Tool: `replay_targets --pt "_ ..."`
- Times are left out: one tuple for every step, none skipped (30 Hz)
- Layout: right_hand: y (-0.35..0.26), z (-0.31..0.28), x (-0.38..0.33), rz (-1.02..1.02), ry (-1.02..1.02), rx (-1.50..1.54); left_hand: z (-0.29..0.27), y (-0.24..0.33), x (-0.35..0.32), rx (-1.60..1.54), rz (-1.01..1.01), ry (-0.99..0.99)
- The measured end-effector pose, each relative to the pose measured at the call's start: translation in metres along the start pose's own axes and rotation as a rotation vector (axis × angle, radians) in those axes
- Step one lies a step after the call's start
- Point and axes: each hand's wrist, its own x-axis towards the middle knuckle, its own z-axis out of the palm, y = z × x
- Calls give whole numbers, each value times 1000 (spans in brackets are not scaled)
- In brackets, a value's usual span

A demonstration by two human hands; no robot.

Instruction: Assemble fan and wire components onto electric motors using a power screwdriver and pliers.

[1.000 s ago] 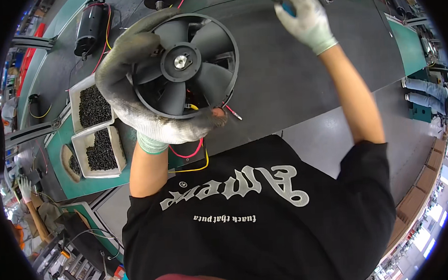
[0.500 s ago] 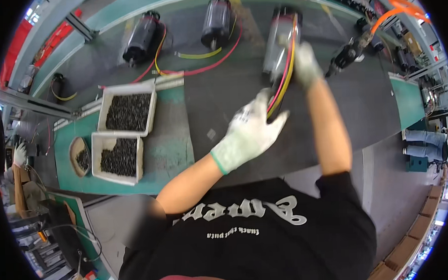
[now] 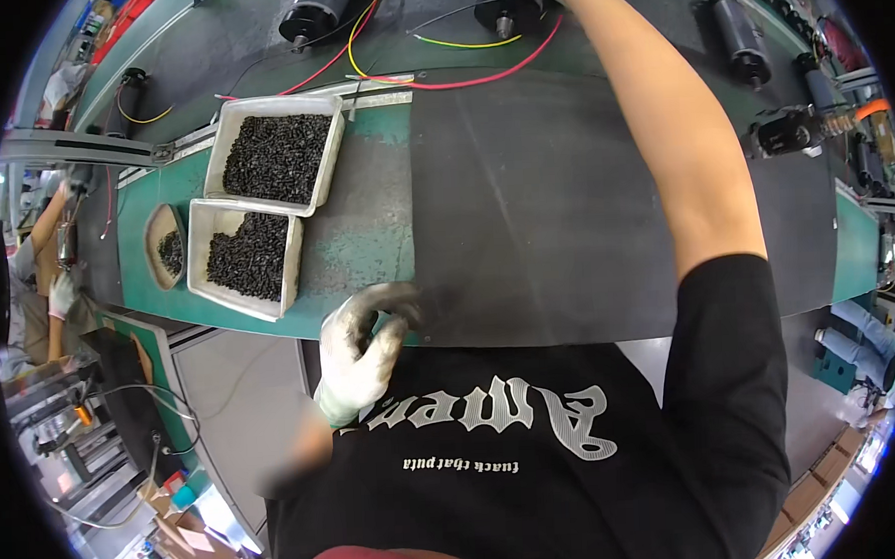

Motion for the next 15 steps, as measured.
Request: replay_targets --pt "-42 -16 13 -45 -5 28 -3 -4 -4 19 -33 37" --pt "-97 -50 -2 138 -58 143 -4 -8 -9 127 66 45" --pt "-168 -100 -50 327 -105 251 -3 -10 -9 238 177 50" --pt "-180 -103 -41 296 -90 256 1 -9 -2 484 247 134" --pt "-170 -105 -46 256 -91 229 11 -1 24 662 288 226" --pt "-165 -99 -46 210 -101 201 18 5 60 836 316 325" --pt "-168 -94 -37 137 -105 175 22 1 103 931 412 490" --pt "-164 -82 -16 205 -135 354 22 2 141 1005 409 536" --pt "-149 -70 -5 211 -128 317 22 0 178 1057 266 573" --pt "-162 -64 -13 203 -143 282 17 -12 204 1103 92 603" --pt "-145 -42 -19 304 43 398 19 -2 218 1092 125 610" --pt "-130 -20 -28 402 226 512 22 6 228 1021 87 496" --pt "-156 -43 -63 319 85 467 17 -2 216 952 -28 392" --pt "-178 -75 -93 239 -59 422 15 -6 211 958 -79 281" --pt "-149 -64 -118 182 -79 342 40 4 198 962 -39 163"
